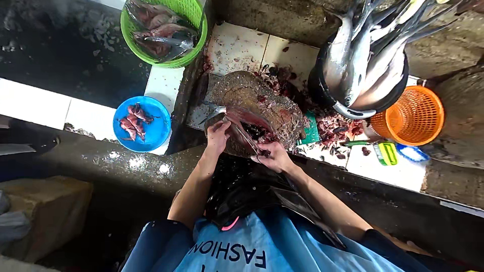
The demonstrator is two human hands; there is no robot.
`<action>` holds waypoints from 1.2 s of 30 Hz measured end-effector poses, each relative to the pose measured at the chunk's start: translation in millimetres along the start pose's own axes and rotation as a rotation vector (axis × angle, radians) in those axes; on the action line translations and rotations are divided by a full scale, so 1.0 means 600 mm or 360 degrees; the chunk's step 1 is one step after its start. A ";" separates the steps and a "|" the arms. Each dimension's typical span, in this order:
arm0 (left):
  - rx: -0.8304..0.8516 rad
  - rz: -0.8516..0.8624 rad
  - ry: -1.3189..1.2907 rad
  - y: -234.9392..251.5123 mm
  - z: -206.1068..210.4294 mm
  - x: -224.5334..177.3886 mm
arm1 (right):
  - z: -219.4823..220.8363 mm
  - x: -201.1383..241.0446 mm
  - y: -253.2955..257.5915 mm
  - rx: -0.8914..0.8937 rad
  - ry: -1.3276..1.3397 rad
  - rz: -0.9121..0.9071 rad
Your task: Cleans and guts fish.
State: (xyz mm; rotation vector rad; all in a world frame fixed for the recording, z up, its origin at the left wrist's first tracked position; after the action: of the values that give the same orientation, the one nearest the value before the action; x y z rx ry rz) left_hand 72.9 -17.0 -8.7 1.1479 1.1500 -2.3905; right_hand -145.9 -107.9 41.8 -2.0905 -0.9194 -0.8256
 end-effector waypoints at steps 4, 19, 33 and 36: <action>-0.0011 0.0025 0.0008 0.006 -0.008 -0.005 | 0.015 -0.004 0.020 -0.0041 -0.0243 -0.0077; 0.0142 0.0024 0.0015 0.024 -0.008 -0.004 | -0.001 0.029 0.054 0.0362 -0.0630 -0.0002; -0.0208 -0.0312 -0.0477 -0.010 0.084 0.006 | -0.022 0.048 0.012 -0.0821 -0.0484 -0.0261; -0.0012 -0.0248 -0.0328 -0.008 0.069 0.011 | -0.019 0.047 0.011 -0.0678 -0.1049 -0.0080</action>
State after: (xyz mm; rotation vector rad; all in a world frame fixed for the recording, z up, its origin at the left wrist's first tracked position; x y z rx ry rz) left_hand 43.2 -44.2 4.9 0.8126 1.2171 -2.5455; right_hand -128.4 -110.5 67.3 -2.8039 -1.2102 -0.3610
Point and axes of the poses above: each hand's wrist, its own y-axis towards the middle knuckle, its own z-axis out of the palm, x = y × z, the point moved 2 cm from there along y, towards the middle knuckle, and after that the axes turned 3 degrees about -y, right-handed, at the moved point
